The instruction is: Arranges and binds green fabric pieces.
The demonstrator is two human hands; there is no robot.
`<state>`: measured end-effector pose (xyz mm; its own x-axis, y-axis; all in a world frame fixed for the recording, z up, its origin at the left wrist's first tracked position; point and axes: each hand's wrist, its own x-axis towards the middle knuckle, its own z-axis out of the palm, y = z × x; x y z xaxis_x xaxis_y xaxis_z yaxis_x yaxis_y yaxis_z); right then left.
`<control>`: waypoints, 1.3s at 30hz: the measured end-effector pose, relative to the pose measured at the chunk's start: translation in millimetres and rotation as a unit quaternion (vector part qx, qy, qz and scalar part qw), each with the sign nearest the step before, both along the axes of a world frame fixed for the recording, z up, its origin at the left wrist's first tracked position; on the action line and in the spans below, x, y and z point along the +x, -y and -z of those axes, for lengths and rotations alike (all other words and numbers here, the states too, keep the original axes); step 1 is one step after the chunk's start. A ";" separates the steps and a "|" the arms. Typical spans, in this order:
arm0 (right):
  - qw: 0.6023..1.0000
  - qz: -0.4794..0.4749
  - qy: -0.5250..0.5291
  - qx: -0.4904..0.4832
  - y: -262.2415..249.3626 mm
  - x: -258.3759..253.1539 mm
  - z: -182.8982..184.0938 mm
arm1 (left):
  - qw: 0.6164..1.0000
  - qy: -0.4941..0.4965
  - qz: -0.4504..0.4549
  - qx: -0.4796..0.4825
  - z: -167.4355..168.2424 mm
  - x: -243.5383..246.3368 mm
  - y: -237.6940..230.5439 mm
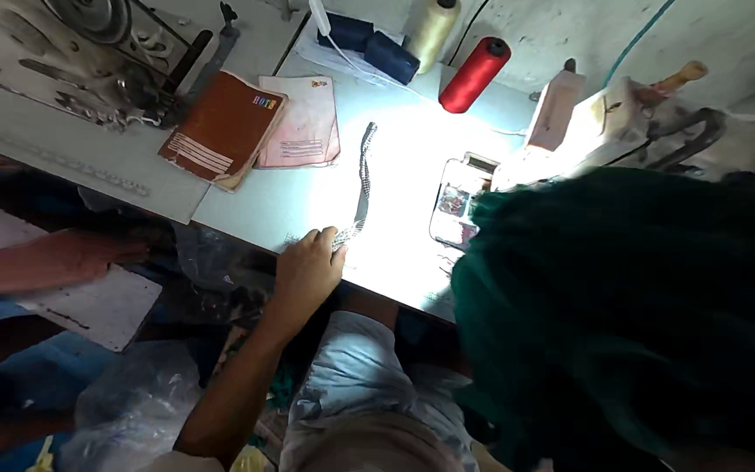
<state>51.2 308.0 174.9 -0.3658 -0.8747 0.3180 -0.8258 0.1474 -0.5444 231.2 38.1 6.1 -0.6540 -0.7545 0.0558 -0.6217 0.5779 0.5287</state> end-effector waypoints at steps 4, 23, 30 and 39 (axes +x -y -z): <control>0.994 -0.053 -0.024 0.097 113.8 7.6 -17.8 | 0.999 -0.035 -0.021 0.021 -10.7 7.7 -12.5; 0.951 -0.040 -0.152 0.267 259.5 81.4 110.4 | 0.987 -0.075 -0.127 0.067 5.4 26.2 5.1; 0.954 -0.031 -0.148 0.261 258.7 78.0 93.5 | 0.982 -0.135 -0.117 0.054 19.6 29.1 -4.3; 0.953 -0.025 -0.269 0.140 251.0 54.4 107.7 | 0.995 -0.074 -0.058 -0.030 12.2 31.0 -4.1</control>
<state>105.6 57.1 67.2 -0.1712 -0.9647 0.2001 -0.9840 0.1777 0.0147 262.3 42.2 -6.1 -0.5445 -0.8167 0.1914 -0.6041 0.5401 0.5860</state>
